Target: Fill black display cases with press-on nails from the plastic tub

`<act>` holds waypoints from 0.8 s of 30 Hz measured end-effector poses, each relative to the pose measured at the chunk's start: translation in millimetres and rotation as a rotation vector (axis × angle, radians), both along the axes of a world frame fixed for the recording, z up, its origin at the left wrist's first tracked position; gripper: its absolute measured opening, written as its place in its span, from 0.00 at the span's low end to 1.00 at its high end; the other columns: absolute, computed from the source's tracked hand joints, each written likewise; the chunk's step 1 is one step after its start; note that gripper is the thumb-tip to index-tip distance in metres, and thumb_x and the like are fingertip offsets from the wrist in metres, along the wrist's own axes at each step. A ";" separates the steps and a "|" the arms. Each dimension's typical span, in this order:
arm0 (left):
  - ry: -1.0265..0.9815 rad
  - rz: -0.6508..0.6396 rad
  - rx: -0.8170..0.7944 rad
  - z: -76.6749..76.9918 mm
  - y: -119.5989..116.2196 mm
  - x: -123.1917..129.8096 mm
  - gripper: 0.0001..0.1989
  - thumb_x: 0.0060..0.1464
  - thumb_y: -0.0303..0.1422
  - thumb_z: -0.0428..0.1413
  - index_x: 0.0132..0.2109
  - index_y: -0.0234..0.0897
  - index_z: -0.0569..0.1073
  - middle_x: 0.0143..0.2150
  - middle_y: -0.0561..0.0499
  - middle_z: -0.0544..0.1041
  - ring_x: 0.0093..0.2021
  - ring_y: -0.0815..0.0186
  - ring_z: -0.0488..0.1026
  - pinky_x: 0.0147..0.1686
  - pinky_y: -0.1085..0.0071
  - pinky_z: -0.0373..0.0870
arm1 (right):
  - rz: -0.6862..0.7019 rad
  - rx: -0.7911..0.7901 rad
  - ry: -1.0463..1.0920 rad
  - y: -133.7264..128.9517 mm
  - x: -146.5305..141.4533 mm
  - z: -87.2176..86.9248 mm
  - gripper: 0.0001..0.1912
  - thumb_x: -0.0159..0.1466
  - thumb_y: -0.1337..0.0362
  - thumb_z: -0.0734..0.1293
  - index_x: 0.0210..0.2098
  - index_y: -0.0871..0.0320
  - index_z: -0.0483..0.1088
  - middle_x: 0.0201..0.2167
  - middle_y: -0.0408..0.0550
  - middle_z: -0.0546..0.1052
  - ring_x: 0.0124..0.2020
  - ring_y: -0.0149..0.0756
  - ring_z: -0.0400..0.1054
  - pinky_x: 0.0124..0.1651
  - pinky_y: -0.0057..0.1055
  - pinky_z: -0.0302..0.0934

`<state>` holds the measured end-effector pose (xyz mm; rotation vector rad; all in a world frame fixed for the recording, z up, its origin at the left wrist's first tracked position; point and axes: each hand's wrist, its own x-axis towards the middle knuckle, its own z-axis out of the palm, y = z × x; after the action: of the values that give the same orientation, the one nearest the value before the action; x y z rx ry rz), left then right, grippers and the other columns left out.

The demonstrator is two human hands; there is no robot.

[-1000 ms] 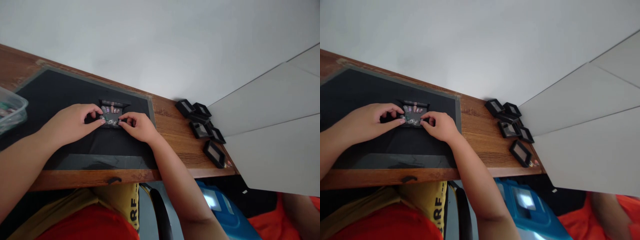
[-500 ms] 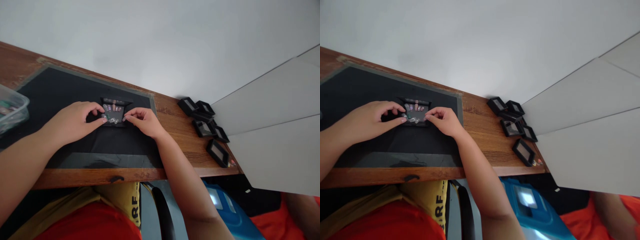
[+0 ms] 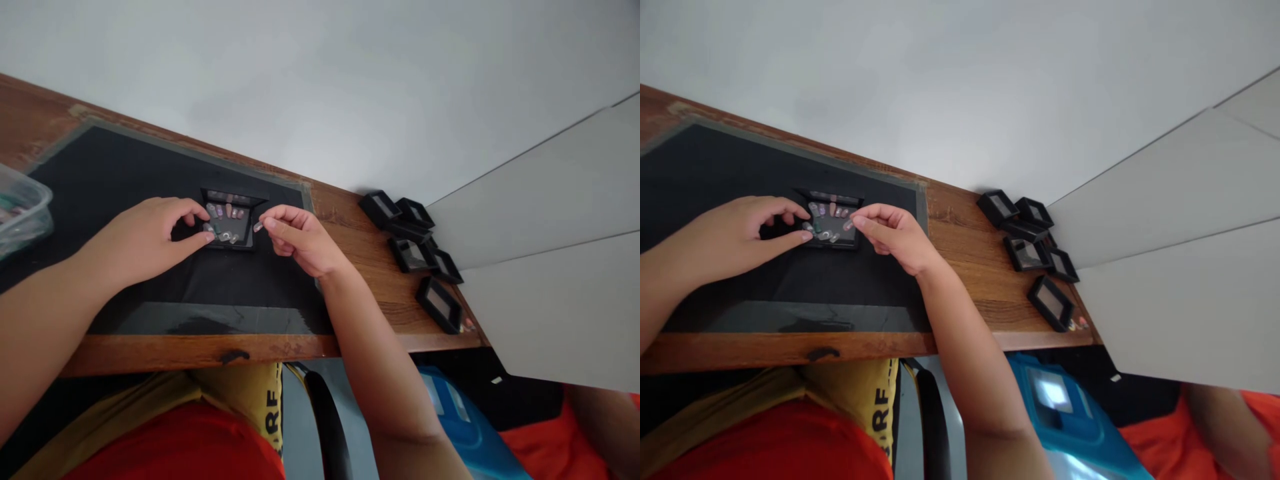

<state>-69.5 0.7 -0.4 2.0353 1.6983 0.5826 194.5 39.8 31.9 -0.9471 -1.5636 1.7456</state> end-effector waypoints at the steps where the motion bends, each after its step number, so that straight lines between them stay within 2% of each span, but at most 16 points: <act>1: 0.002 -0.002 -0.005 0.6 0.0 0.0 0.25 0.61 0.55 0.52 0.54 0.45 0.76 0.52 0.45 0.80 0.53 0.45 0.76 0.48 0.52 0.69 | 0.005 -0.003 0.009 -0.6 0.1 0.8 0.22 0.57 0.47 0.80 0.37 0.55 0.73 0.20 0.31 0.59 0.21 0.22 0.44 0.24 0.28 0.36; 9: -0.018 0.020 0.011 -5.7 2.7 -2.5 0.23 0.58 0.57 0.54 0.52 0.51 0.77 0.51 0.46 0.81 0.50 0.47 0.77 0.46 0.54 0.69 | 0.052 -0.024 0.052 -5.6 0.2 5.1 0.23 0.56 0.47 0.80 0.33 0.56 0.71 0.19 0.32 0.60 0.21 0.22 0.45 0.24 0.28 0.37; 14: 0.019 -0.006 0.017 -6.1 2.7 -3.9 0.23 0.61 0.56 0.52 0.53 0.47 0.76 0.52 0.45 0.80 0.50 0.48 0.76 0.44 0.55 0.69 | 0.069 -0.030 0.049 -7.3 0.1 4.6 0.24 0.56 0.46 0.81 0.32 0.56 0.71 0.20 0.32 0.60 0.22 0.22 0.47 0.24 0.27 0.38; 19: 0.028 -0.007 0.032 -5.1 2.3 -3.4 0.23 0.60 0.56 0.52 0.52 0.48 0.76 0.51 0.46 0.81 0.49 0.48 0.77 0.43 0.55 0.68 | 0.113 -0.036 0.085 -8.8 -0.3 5.1 0.23 0.58 0.47 0.80 0.32 0.56 0.69 0.20 0.31 0.61 0.20 0.21 0.47 0.23 0.26 0.40; 24: 0.029 -0.014 0.034 -3.1 0.7 -1.7 0.20 0.63 0.52 0.52 0.53 0.46 0.76 0.51 0.45 0.80 0.49 0.49 0.76 0.44 0.56 0.67 | 0.157 -0.048 0.181 -11.0 -1.2 5.3 0.20 0.61 0.51 0.80 0.34 0.57 0.71 0.18 0.30 0.62 0.19 0.20 0.48 0.22 0.23 0.42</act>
<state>-71.2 1.5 -3.5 2.0874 1.7003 0.5835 193.3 28.8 37.2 -0.6818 -1.5195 1.9269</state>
